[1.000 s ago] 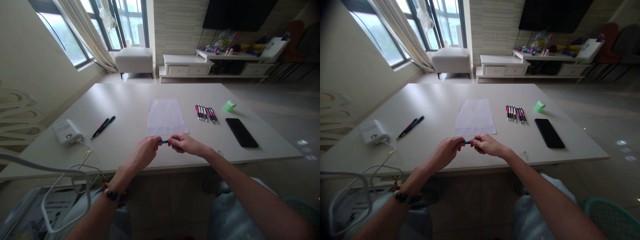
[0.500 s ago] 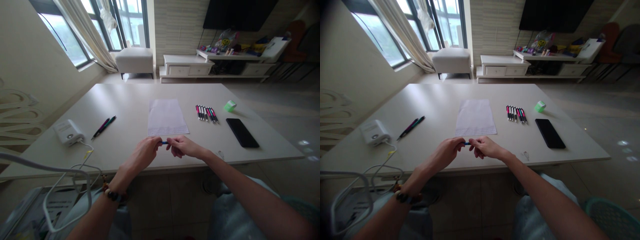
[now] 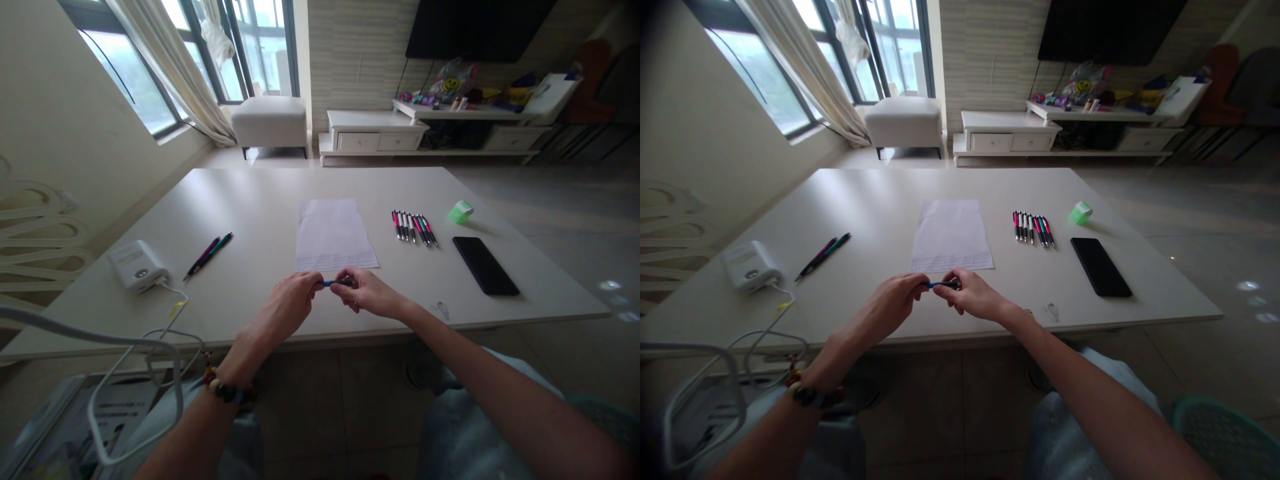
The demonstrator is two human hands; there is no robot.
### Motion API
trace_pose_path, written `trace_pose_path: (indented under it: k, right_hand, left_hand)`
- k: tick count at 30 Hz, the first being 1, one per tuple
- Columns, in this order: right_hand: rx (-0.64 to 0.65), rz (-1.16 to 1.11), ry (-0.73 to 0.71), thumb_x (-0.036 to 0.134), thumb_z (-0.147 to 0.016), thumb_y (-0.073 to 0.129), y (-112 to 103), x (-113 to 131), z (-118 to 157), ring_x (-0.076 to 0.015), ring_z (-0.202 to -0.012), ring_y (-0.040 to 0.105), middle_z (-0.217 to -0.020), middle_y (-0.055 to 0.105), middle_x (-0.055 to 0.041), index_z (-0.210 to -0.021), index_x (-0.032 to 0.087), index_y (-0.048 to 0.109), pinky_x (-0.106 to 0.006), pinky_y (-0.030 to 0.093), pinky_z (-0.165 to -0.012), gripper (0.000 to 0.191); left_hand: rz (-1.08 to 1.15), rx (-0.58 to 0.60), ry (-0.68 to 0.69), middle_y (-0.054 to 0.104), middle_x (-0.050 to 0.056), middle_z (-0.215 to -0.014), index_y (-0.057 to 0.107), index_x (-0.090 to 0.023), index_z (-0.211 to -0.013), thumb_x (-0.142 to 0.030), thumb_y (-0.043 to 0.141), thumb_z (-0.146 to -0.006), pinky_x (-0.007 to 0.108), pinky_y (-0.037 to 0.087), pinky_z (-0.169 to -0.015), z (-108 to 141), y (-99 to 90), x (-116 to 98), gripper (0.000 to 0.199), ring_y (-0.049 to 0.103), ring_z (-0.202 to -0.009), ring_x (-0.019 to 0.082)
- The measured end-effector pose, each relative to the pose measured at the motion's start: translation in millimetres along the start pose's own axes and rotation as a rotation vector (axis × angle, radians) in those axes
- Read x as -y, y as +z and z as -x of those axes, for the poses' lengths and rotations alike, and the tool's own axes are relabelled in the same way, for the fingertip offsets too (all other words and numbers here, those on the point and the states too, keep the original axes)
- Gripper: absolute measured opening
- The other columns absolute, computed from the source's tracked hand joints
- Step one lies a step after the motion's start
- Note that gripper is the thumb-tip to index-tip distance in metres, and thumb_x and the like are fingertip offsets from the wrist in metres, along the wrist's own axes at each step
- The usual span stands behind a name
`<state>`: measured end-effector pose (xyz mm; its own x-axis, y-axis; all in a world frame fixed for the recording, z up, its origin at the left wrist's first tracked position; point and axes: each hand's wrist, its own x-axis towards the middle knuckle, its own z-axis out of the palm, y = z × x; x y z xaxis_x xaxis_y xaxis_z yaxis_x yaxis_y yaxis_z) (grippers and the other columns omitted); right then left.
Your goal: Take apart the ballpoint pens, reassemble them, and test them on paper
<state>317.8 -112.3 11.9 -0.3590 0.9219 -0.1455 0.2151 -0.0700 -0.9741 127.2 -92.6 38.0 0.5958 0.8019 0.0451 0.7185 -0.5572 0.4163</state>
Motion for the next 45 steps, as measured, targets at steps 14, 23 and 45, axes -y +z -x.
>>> trace_pose_path:
  k: [14, 23, 45]
  right_hand:
    - [-0.011, 0.017, -0.021, 0.048, -0.082, 0.054, 0.8, 1.3, 1.0, -0.0071, -0.045, 0.040, -0.055, 0.049, 0.0037, -0.086, 0.014, 0.058, -0.020, 0.032, -0.041, 0.034]
    - [-0.009, 0.039, -0.017, 0.045, -0.082, 0.055, 0.2, -0.4, -1.0, -0.0071, -0.046, 0.042, -0.061, 0.055, 0.0007, -0.085, 0.014, 0.058, -0.020, 0.033, -0.042, 0.031]
    - [-0.071, 0.185, -0.086, 0.039, -0.080, 0.058, -4.7, -2.4, -4.8, -0.0149, -0.074, 0.052, -0.080, 0.062, -0.0028, -0.088, 0.016, 0.064, -0.026, 0.040, -0.065, 0.026]
  left_hand:
    - [0.003, 0.003, 0.003, 0.063, 0.003, -0.076, 0.058, -0.019, -0.077, -0.005, 0.040, -0.077, 0.024, 0.034, -0.061, 0.2, -0.7, -2.9, 0.023, 0.054, -0.070, 0.015]
    - [-0.003, 0.019, -0.003, 0.063, 0.003, -0.077, 0.059, -0.019, -0.077, 0.000, 0.039, -0.073, 0.024, 0.036, -0.062, 0.4, 0.2, -2.8, 0.028, 0.056, -0.072, 0.015]
    - [-0.029, 0.003, 0.013, 0.062, 0.002, -0.076, 0.056, -0.020, -0.078, -0.004, 0.040, -0.076, 0.023, 0.036, -0.063, -0.4, 0.8, 2.3, 0.024, 0.056, -0.073, 0.015]
